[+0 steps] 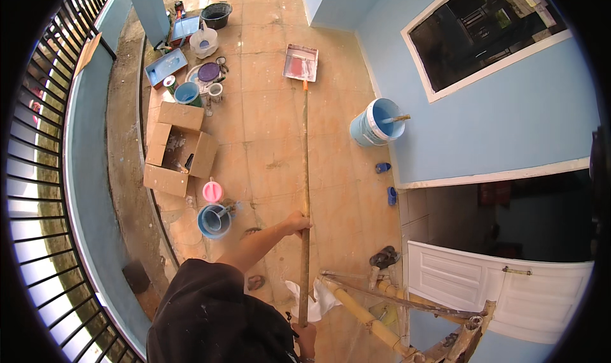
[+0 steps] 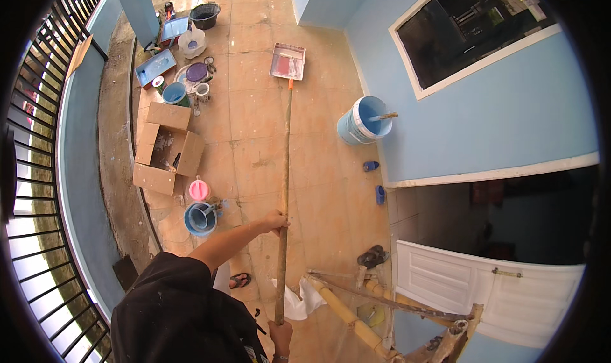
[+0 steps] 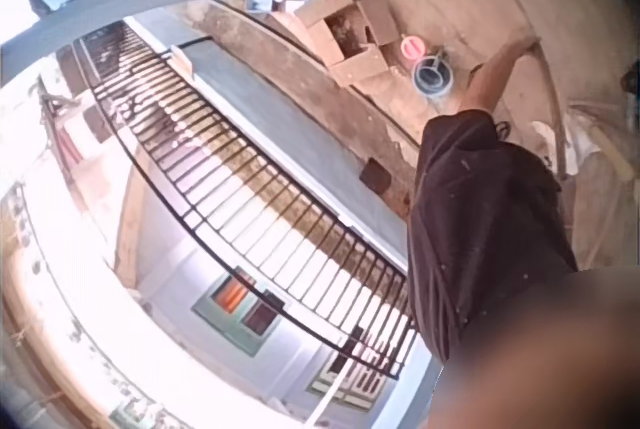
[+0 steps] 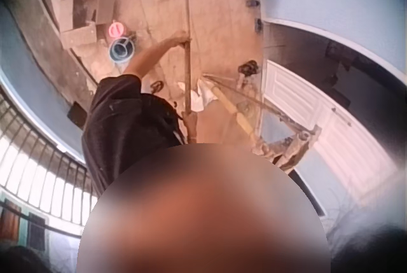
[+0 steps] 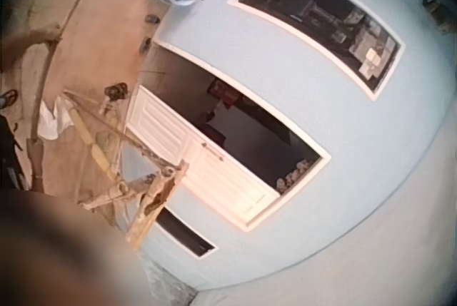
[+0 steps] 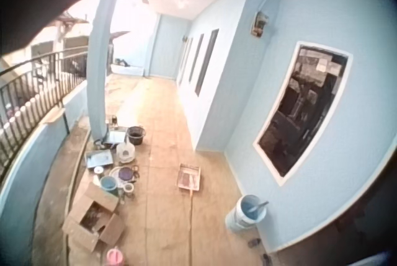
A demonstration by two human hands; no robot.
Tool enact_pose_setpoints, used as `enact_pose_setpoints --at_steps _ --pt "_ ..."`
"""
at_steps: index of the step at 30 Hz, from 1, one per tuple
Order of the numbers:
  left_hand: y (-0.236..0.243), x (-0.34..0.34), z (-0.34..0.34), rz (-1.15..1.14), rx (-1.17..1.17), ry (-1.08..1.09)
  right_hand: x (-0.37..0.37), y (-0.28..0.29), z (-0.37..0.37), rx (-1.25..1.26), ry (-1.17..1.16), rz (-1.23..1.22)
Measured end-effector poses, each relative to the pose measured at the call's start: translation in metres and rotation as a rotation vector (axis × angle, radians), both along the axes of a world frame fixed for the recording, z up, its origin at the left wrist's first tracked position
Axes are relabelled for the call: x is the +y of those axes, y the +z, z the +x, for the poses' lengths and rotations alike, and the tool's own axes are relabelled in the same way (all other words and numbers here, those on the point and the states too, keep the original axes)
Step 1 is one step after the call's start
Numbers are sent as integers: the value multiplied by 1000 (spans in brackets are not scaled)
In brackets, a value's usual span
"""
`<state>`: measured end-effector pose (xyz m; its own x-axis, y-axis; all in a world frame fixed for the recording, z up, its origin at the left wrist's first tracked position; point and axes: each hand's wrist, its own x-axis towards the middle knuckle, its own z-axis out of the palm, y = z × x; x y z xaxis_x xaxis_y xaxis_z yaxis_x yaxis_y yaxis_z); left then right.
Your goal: The person holds a long bamboo pole with a paint roller attached to the end and repeatedly rolls the ceiling of a covered outdoor corridor. The person moves the roller back and forth along the ceiling surface while standing on the tiled floor.
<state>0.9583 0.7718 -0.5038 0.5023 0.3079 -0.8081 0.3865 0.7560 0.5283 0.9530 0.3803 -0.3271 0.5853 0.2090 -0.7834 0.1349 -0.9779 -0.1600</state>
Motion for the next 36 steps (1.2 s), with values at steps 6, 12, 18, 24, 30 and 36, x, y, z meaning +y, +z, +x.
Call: enact_pose_setpoints --at_steps 6,12,18,24,30,36 --pt "51 -107 2 -87 11 -35 -128 32 11 -66 27 -368" --pt "72 -169 -5 -18 18 -23 -214 60 -10 -148 39 43" --pt "19 -78 3 26 18 104 -77 16 7 -50 -8 -150" --pt "19 -62 20 70 112 76 -67 -6 20 -69 -16 -117" --pt "62 -172 8 -90 -10 -136 -218 46 4 -156 93 59" --pt "17 -147 7 -40 -33 -111 -183 27 -6 -150 6 112"
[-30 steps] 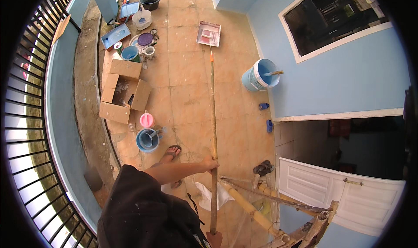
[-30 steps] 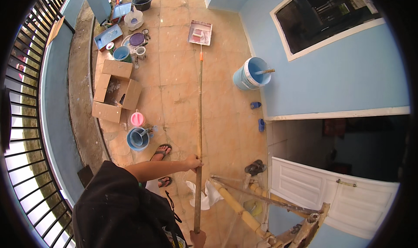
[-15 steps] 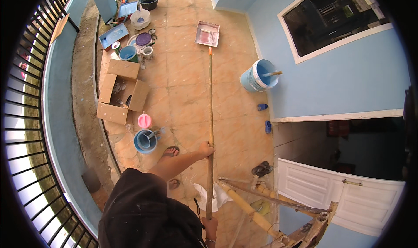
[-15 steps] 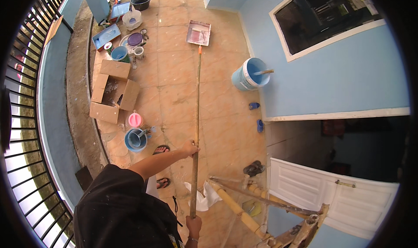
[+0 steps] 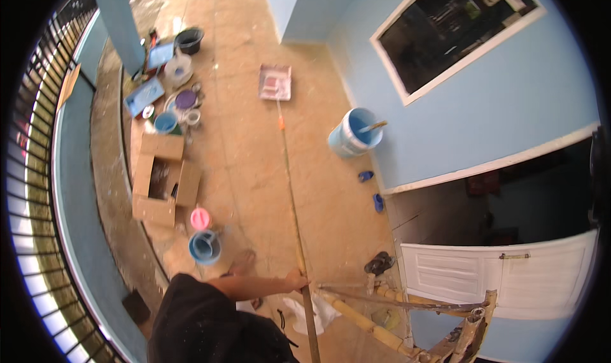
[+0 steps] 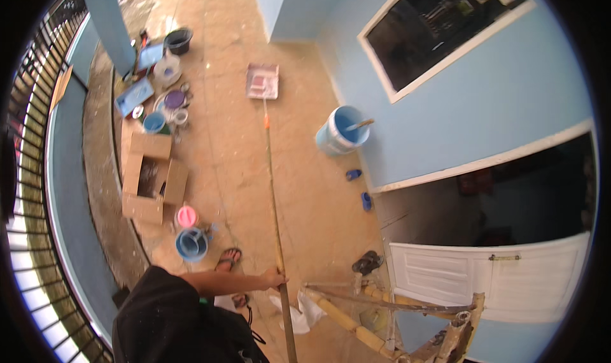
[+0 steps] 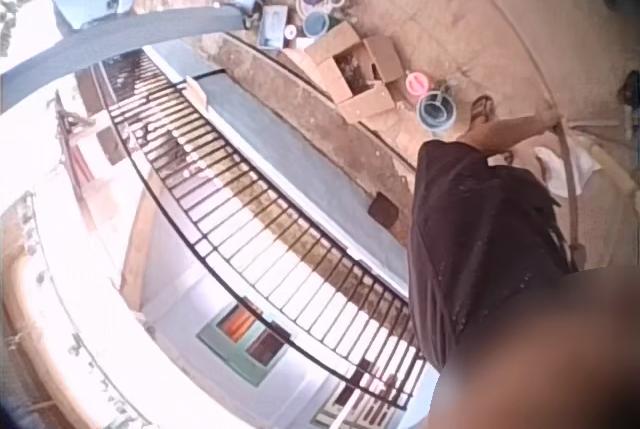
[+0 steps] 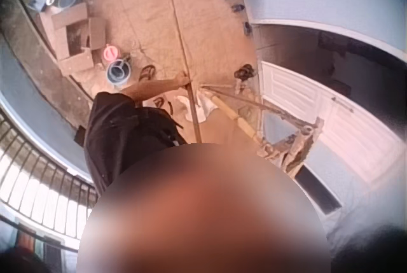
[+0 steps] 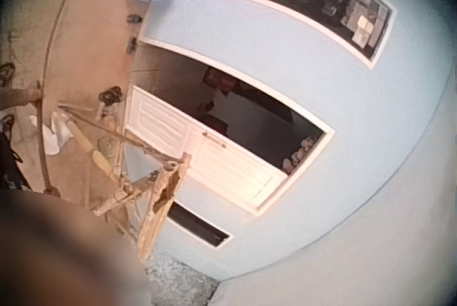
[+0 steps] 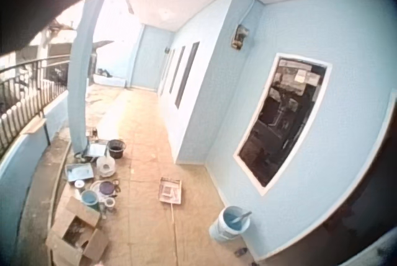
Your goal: The person holds a long bamboo pole with a paint roller attached to the end and repeatedly rolls the ceiling of a covered outdoor corridor. The person moves the roller back and forth along the ceiling surface while standing on the tiled floor.
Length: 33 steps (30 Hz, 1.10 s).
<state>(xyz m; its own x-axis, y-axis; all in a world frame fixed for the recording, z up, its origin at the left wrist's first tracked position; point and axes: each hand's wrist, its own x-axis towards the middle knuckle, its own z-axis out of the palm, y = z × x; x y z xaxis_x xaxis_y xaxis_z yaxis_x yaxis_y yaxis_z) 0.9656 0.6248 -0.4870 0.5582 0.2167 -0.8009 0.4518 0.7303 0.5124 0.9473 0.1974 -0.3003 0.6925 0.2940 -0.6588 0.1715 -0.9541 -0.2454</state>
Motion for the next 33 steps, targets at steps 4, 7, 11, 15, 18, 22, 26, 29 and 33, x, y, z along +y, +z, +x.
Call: enact_pose_setpoints --at_steps 4,7,11,15,18,22,26,29,33 --pt "-25 100 5 -89 69 189 221 -69 52 94 -34 123" --pt "-17 127 1 -25 -52 47 307 -43 87 116 -33 317" --pt "15 91 7 140 -43 -54 323 6 108 131 -41 544" --pt "72 47 1 298 -83 -27 283 32 118 154 -91 729" --pt "136 36 5 428 -180 74 242 46 125 179 -138 847" --pt "241 47 46 639 -495 161 197 69 136 200 -199 969" --pt "354 75 102 761 -512 134 173 90 141 225 -243 1083" --pt "440 96 138 934 -632 43 174 106 144 237 -250 1169" --pt "544 107 180 1077 -781 13 207 136 155 201 -192 1305"
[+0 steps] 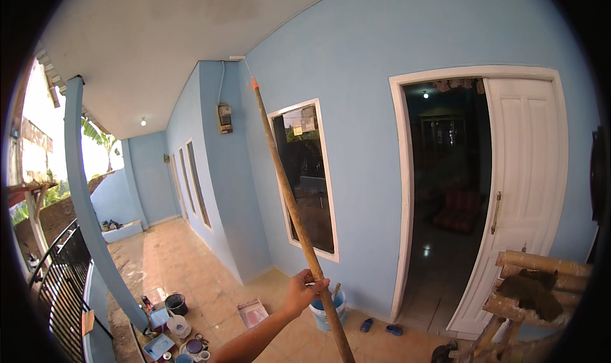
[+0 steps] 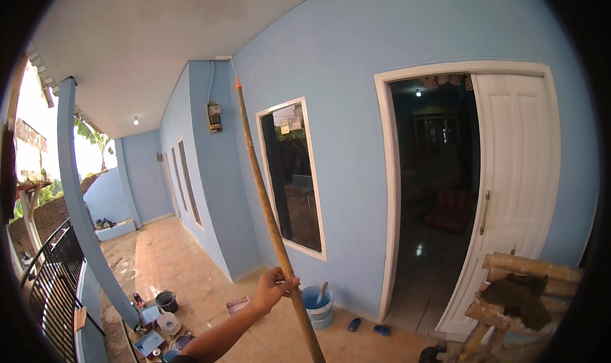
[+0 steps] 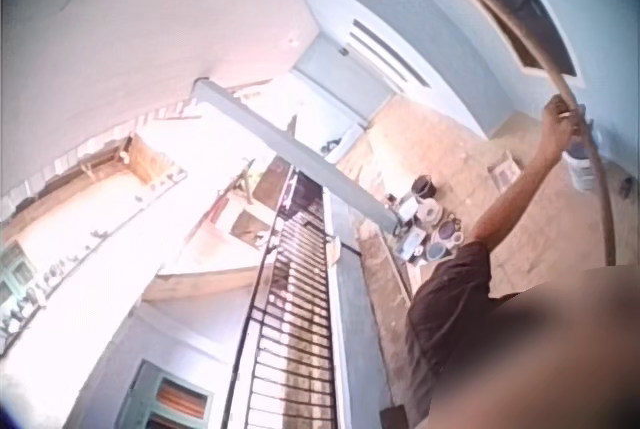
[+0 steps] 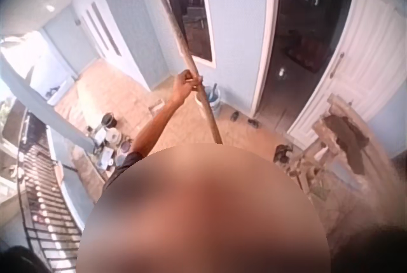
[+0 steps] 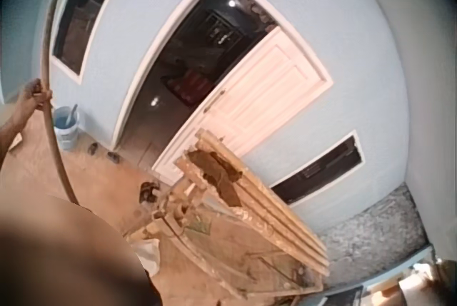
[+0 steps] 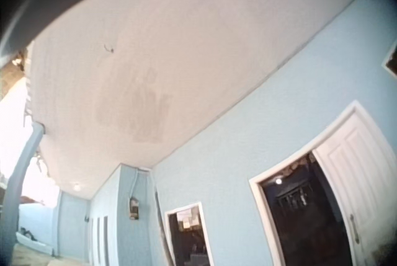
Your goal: The person holds a long bamboo pole with a paint roller attached to the end and repeatedly rolls the ceiling of a covered outdoor corridor. The person moves the roller back and forth along the ceiling surface while standing on the tiled floor.
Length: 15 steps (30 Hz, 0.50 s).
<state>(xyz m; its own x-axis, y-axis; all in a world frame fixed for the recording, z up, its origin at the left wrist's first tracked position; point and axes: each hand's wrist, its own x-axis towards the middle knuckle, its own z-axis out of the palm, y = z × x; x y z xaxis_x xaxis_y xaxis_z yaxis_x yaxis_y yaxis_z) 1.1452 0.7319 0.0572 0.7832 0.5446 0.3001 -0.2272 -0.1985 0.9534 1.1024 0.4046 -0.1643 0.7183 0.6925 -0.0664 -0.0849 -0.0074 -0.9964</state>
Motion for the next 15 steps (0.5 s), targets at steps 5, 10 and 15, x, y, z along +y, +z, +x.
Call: enact_pose_setpoints --at_steps 5,10,15 --pt "119 11 27 123 -135 -87 65 53 16 -257 -105 157" --pt "156 7 31 182 -122 -230 118 110 40 -291 -158 259" --pt "192 34 43 214 -194 -227 154 149 47 -321 -165 289"
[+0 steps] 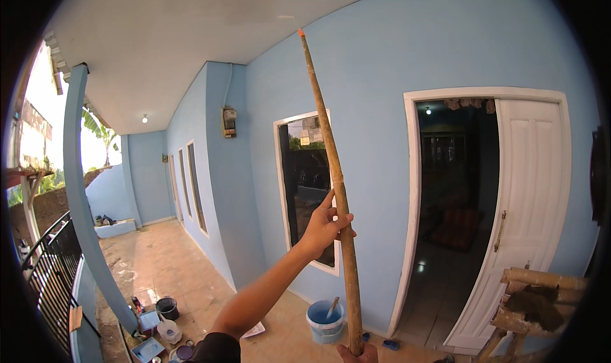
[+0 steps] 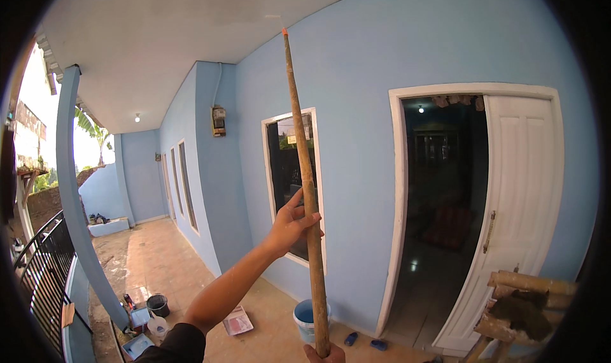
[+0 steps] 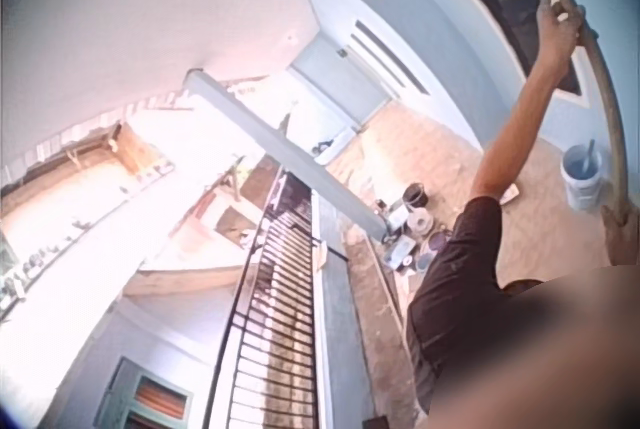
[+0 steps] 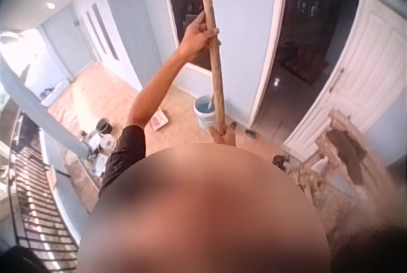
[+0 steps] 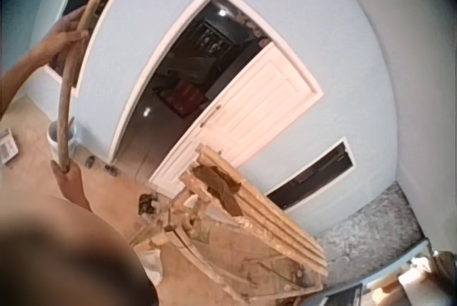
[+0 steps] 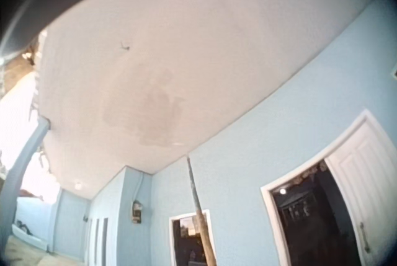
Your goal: The person holds a long bamboo pole with a paint roller attached to the end and repeatedly rolls the ceiling of a covered outdoor corridor. The person moves the roller back and forth along the ceiling surface while standing on the tiled floor.
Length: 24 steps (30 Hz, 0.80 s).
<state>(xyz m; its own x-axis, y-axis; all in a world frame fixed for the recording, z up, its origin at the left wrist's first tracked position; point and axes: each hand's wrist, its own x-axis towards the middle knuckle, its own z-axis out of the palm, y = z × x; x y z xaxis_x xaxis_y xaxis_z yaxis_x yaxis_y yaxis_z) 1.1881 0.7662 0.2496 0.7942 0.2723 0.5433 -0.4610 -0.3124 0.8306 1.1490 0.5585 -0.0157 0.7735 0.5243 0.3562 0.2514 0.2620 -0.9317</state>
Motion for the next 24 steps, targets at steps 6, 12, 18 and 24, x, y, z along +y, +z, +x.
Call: enact_pose_setpoints --at_steps 6,12,18,24 --pt "20 29 -2 26 -20 44 24 24 -7 -65 -25 37" --pt "48 68 14 -3 -15 38 72 40 18 0 -2 -6" --pt "71 50 15 -16 38 74 58 47 27 -38 44 19" --pt "41 -36 -31 39 32 53 -29 17 -22 13 45 48"
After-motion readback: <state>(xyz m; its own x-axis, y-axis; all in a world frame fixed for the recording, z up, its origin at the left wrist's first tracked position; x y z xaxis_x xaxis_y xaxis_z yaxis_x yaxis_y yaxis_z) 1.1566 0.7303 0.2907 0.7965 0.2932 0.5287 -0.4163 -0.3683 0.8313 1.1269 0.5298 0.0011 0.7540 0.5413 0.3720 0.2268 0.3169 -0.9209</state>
